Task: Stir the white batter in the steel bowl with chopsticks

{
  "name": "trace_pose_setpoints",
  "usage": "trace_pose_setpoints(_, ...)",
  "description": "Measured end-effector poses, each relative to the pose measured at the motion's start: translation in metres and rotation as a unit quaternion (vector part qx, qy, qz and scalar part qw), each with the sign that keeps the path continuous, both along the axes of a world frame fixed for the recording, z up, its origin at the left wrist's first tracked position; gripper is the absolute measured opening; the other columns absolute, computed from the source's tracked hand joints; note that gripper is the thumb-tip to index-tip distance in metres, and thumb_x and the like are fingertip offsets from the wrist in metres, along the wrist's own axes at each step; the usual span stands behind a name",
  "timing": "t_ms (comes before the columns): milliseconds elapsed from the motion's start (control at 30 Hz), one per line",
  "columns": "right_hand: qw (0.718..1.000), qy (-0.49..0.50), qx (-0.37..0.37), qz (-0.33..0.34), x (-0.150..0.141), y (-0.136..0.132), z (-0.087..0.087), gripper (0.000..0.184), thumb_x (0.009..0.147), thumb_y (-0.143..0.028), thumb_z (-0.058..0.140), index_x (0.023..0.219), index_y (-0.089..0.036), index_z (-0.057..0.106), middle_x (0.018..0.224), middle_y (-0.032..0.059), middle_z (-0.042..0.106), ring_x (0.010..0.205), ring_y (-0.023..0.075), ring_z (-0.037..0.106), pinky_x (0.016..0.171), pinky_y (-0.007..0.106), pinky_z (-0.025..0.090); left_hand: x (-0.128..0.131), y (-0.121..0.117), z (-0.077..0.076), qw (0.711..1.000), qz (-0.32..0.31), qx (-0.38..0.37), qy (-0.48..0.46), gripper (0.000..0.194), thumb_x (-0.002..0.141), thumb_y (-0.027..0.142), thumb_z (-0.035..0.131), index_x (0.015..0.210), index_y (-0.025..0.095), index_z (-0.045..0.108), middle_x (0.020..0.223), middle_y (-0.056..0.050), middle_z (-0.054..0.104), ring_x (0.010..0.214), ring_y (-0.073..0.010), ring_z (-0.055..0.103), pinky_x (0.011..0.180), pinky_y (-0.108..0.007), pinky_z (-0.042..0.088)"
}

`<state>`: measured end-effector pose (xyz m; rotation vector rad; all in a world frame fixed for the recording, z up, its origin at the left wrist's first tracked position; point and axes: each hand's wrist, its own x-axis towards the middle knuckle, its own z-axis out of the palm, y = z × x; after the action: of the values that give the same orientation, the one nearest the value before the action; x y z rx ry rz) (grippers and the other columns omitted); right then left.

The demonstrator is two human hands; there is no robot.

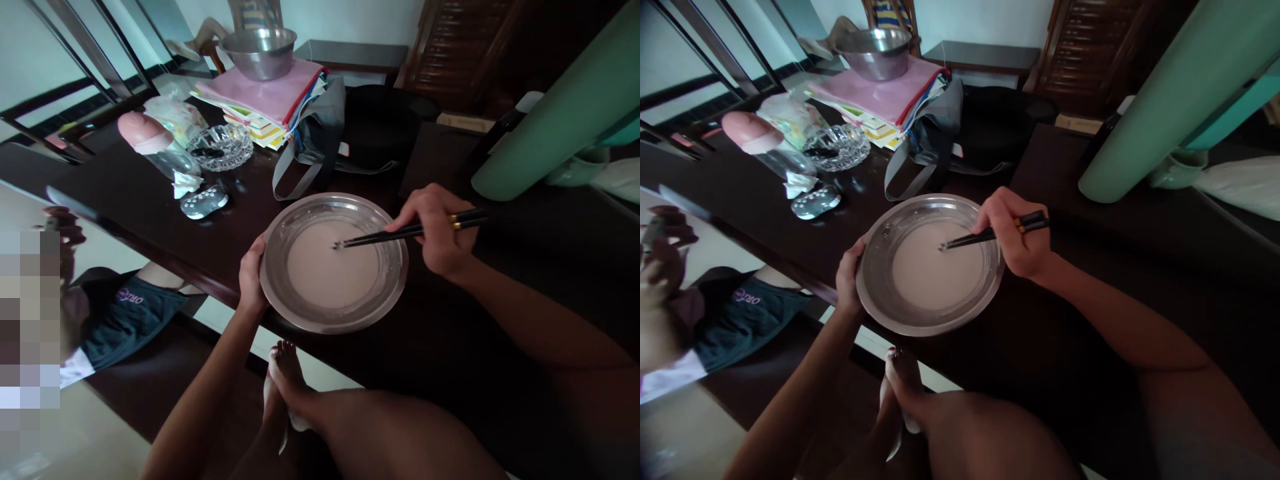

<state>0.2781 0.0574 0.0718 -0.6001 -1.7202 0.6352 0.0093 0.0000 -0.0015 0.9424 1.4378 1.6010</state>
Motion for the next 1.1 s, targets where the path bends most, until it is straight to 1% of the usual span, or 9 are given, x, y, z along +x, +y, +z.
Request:
trace_pose_setpoints(100,0.999,0.041,-0.013,0.02,0.0005,-0.0025,0.0009,0.047,0.102,-0.038,0.047,0.061,-0.024,0.063,0.058,0.0007,0.06,0.052,0.0135,0.052,0.052,0.034,0.04,-0.001,0.0004,-0.0017,1.0,0.001,0.003,0.008,0.036,0.084,0.048,0.058,0.1,0.022,0.077,0.111,-0.004,0.077,0.118,-0.0281,0.065,0.101,-0.035,0.05)
trace_pose_setpoints(267,0.995,-0.077,-0.026,0.058,-0.0009,-0.0024,0.0028,0.04,0.102,-0.04,0.048,0.075,-0.025,0.072,0.066,0.0014,0.064,0.057,0.0126,0.057,0.053,0.032,0.045,0.0,0.0002,-0.0004,1.0,0.008,-0.001,-0.008,0.036,0.082,0.05,0.059,0.097,0.022,0.077,0.108,-0.004,0.077,0.116,-0.0285,0.067,0.098,-0.036,0.053)
trace_pose_setpoints(400,0.999,0.025,-0.039,0.005,0.0007,-0.0013,0.0038,0.044,0.101,-0.042,0.049,0.066,-0.023,0.066,0.062,0.0016,0.06,0.055,0.0124,0.057,0.049,0.03,0.044,0.0016,0.0001,0.0009,1.0,0.007,-0.005,-0.01,0.036,0.082,0.049,0.06,0.097,0.022,0.077,0.108,-0.004,0.077,0.116,-0.0282,0.066,0.096,-0.035,0.054)
trace_pose_setpoints(533,0.994,0.04,-0.085,0.063,-0.0016,-0.0012,0.0013,0.04,0.101,-0.041,0.051,0.069,-0.021,0.066,0.059,-0.0001,0.062,0.043,0.0086,0.046,0.038,0.026,0.035,0.001,0.0002,-0.0006,1.0,0.013,-0.005,-0.001,0.033,0.083,0.048,0.058,0.094,0.023,0.077,0.106,-0.004,0.078,0.115,-0.0279,0.067,0.096,-0.035,0.053)
trace_pose_setpoints(667,0.997,-0.038,-0.039,0.051,-0.0018,0.0007,0.0007,0.038,0.102,-0.038,0.049,0.074,-0.023,0.071,0.065,0.0005,0.065,0.048,0.009,0.049,0.045,0.027,0.039,0.0,0.0002,-0.0012,1.0,0.011,-0.01,-0.006,0.034,0.083,0.047,0.057,0.095,0.022,0.076,0.108,-0.004,0.077,0.117,-0.0273,0.066,0.097,-0.033,0.052)
trace_pose_setpoints(800,0.999,0.036,-0.015,-0.009,0.0006,-0.0003,0.0025,0.044,0.103,-0.033,0.048,0.065,-0.022,0.067,0.06,-0.0002,0.06,0.052,0.0099,0.054,0.052,0.029,0.044,0.0001,-0.0001,-0.0007,1.0,-0.006,-0.002,-0.009,0.036,0.084,0.047,0.057,0.1,0.021,0.076,0.114,-0.005,0.076,0.12,-0.0279,0.064,0.099,-0.034,0.051)
trace_pose_setpoints(867,0.998,0.057,-0.031,0.016,0.0003,-0.0014,0.003,0.045,0.103,-0.032,0.048,0.063,-0.022,0.066,0.059,-0.0006,0.06,0.049,0.0093,0.052,0.049,0.028,0.042,0.0003,-0.0001,-0.0006,1.0,-0.004,-0.002,-0.01,0.036,0.083,0.047,0.058,0.1,0.021,0.076,0.112,-0.005,0.076,0.12,-0.0284,0.064,0.1,-0.035,0.05)
trace_pose_setpoints(967,0.997,-0.021,-0.041,0.065,-0.0004,-0.0012,0.0036,0.042,0.103,-0.033,0.048,0.069,-0.021,0.07,0.066,0.0007,0.066,0.051,0.009,0.053,0.049,0.028,0.042,0.0001,0.0003,-0.0012,1.0,0.003,-0.006,-0.013,0.038,0.083,0.048,0.058,0.101,0.02,0.076,0.111,-0.005,0.077,0.119,-0.0283,0.065,0.101,-0.035,0.05)
trace_pose_setpoints(1100,0.999,-0.034,-0.01,0.027,0.0016,0.0,0.0042,0.041,0.102,-0.034,0.048,0.07,-0.022,0.071,0.065,0.0013,0.064,0.057,0.0107,0.058,0.052,0.028,0.044,-0.0008,0.0005,-0.0022,1.0,-0.001,-0.003,-0.005,0.039,0.084,0.048,0.057,0.102,0.02,0.076,0.113,-0.005,0.076,0.119,-0.0273,0.064,0.102,-0.034,0.049)
